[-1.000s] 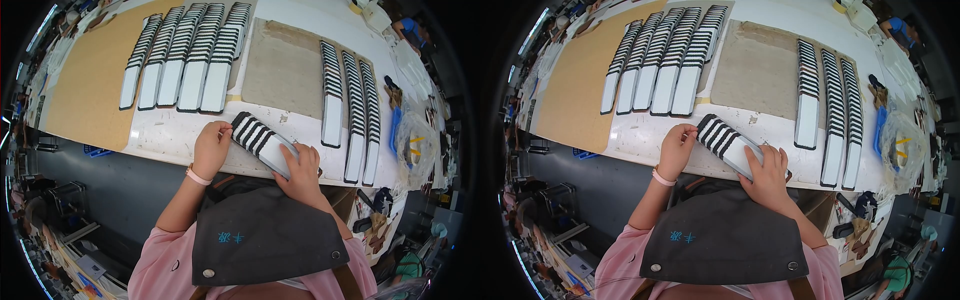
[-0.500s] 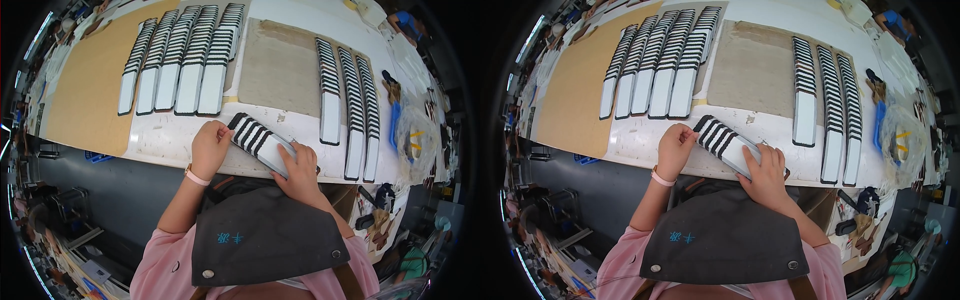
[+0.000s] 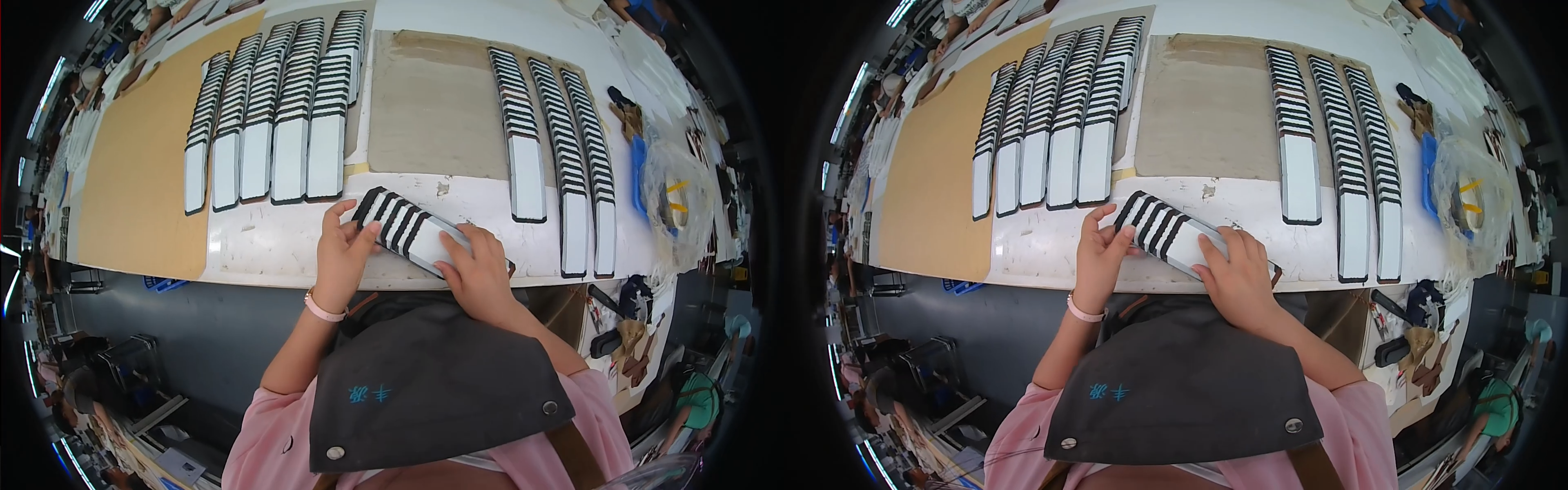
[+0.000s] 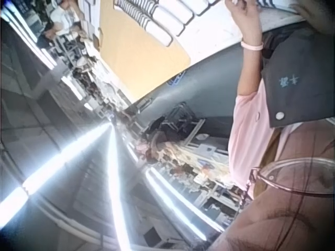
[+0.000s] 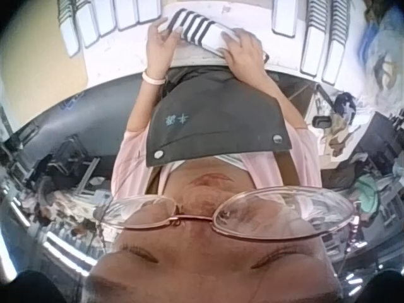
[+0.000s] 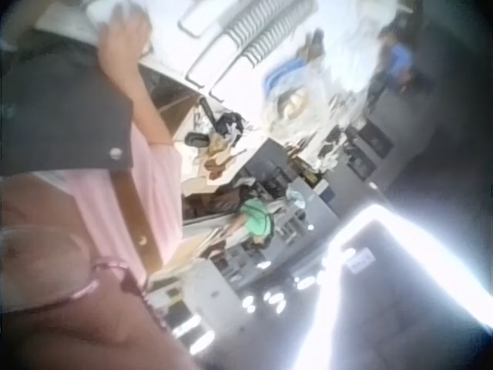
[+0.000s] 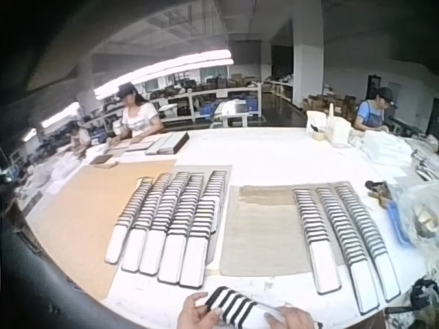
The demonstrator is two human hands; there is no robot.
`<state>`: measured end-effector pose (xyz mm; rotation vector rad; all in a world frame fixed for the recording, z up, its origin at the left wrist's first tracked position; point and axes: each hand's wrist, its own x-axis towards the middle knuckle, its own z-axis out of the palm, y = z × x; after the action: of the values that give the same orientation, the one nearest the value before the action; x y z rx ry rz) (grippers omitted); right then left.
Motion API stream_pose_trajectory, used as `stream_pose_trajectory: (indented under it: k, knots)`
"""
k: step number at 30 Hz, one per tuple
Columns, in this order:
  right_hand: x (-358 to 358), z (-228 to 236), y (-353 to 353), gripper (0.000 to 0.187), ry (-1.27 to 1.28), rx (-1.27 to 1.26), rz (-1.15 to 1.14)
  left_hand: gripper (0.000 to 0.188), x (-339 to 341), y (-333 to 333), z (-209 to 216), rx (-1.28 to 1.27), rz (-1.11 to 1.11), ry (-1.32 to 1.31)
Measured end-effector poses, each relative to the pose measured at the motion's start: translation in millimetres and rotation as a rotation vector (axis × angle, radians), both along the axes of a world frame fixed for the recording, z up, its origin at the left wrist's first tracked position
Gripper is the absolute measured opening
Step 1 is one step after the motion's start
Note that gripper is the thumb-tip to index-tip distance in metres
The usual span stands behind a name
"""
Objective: Checking and stacking wallet components at a workshop table.
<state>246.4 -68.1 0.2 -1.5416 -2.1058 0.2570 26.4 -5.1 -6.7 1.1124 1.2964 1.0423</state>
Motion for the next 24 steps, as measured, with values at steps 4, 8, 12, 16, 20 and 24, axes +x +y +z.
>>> stream_pose_trajectory:
  k: [4, 8, 12, 16, 20, 24]
  knots:
    - [1, 3, 2, 0.042, 0.04, -0.01, -0.009, 0.063, 24, -21, -3, -0.076, -0.113, -0.302]
    - [5, 12, 7, 0.049, 0.091, 0.009, -0.007, 0.063, 34, -21, 1, -0.088, -0.101, -0.232]
    - [16, 25, 16, 0.052, 0.316, -0.228, 0.008, 0.07, 40, -13, 17, -0.043, -0.141, -0.165]
    - [39, 28, 23, 0.046, 0.614, -0.306, -0.098, 0.074, 70, 11, 40, -0.001, -0.236, -0.103]
    - [74, 12, 28, 0.046, 0.662, -0.073, -0.311, 0.061, 127, 55, 17, 0.021, -0.401, -0.069]
    - [112, -9, 36, 0.048, 0.621, -0.145, -0.565, 0.051, 190, 82, -12, -0.178, -0.521, -0.056]
